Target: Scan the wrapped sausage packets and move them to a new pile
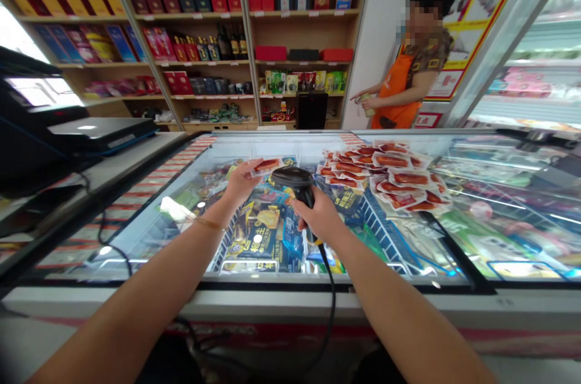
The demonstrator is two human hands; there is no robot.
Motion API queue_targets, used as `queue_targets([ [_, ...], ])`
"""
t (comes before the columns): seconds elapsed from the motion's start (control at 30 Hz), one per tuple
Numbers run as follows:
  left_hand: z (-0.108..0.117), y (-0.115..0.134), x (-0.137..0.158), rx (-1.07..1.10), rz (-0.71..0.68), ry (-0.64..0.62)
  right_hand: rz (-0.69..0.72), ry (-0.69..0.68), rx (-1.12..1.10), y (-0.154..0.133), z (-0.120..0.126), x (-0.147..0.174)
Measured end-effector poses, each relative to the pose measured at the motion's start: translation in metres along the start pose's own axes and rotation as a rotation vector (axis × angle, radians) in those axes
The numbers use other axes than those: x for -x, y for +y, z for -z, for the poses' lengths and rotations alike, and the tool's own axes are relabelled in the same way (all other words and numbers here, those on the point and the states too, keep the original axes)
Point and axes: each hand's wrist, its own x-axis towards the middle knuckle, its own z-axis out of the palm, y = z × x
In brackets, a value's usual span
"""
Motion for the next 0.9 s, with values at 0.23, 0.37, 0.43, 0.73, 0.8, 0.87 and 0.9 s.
queue_targets([
  [0.23,-0.027,0.026,0.001,-0.114,0.078,-0.110,0.017,0.155,-0.075,-0.010,0.026,-0.008],
  [0.37,-0.071,0.053,-0.017,-0.114,-0.005,-0.190,0.022,0.285,-0.116,-0.015,0.073,0.001],
  [0.43,-0.104,0.070,-0.027,-0.130,-0.085,-0.224,0.033,0.374,-0.103,-0.013,0.102,0.008],
  [0.73,-0.266,0.127,-0.038,-0.223,-0.380,-0.385,0.000,0.718,-0.274,-0.001,0.198,0.044],
  [0.8,-0.285,0.129,-0.034,-0.323,-0.396,-0.433,-0.019,0.726,-0.299,0.003,0.204,0.047],
  [0.87,-0.295,0.127,-0.030,-0.449,-0.363,-0.428,-0.030,0.733,-0.298,0.008,0.206,0.049],
  [0.9,-0.296,0.126,-0.029,-0.505,-0.343,-0.411,-0.035,0.736,-0.292,0.010,0.206,0.049],
])
